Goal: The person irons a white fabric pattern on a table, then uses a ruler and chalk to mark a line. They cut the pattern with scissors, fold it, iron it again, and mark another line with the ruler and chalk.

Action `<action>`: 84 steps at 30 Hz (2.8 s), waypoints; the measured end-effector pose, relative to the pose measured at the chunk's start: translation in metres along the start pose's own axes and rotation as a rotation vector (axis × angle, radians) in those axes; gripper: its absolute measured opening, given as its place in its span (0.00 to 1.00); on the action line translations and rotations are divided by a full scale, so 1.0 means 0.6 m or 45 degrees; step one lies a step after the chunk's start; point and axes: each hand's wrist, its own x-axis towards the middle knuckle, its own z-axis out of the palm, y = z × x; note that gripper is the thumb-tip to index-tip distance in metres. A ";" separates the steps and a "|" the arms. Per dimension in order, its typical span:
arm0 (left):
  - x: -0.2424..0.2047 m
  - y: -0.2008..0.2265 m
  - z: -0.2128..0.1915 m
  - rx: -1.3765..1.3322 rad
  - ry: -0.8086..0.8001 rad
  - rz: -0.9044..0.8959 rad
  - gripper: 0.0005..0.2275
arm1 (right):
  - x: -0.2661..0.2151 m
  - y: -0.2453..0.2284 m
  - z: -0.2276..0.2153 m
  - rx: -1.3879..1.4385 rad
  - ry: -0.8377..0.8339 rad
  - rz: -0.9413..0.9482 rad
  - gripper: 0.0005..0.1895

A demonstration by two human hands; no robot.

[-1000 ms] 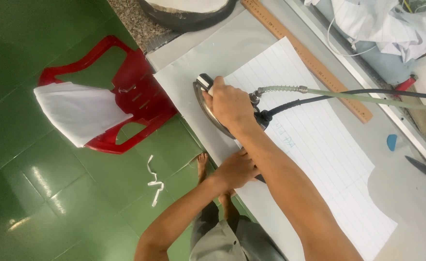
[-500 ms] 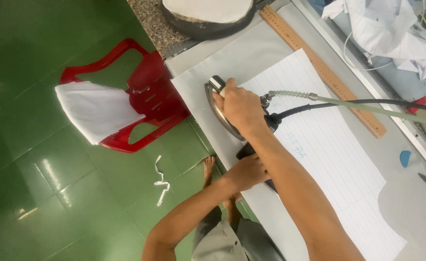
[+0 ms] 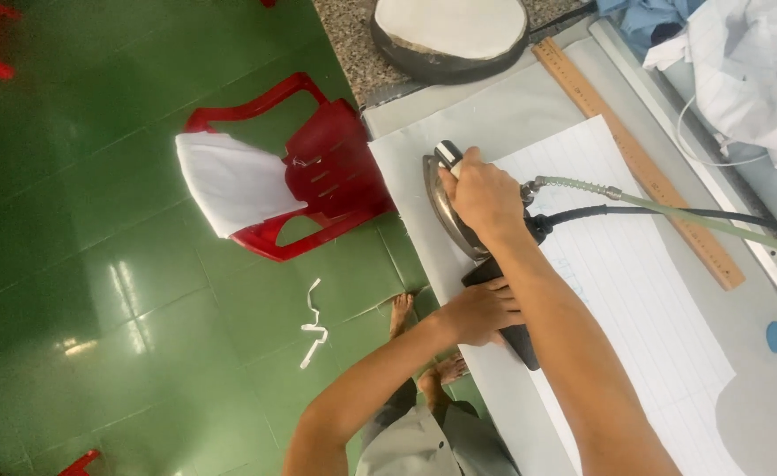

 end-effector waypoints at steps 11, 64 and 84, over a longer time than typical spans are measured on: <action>0.007 -0.003 0.006 -0.129 0.040 -0.073 0.34 | 0.016 0.011 0.033 -0.024 0.027 0.010 0.28; 0.041 -0.255 -0.236 0.308 -0.516 -0.077 0.35 | -0.328 0.145 -0.012 0.104 -0.081 0.283 0.22; 0.078 0.293 0.103 0.478 -0.679 0.078 0.32 | -0.846 0.385 0.075 0.282 -0.171 0.744 0.27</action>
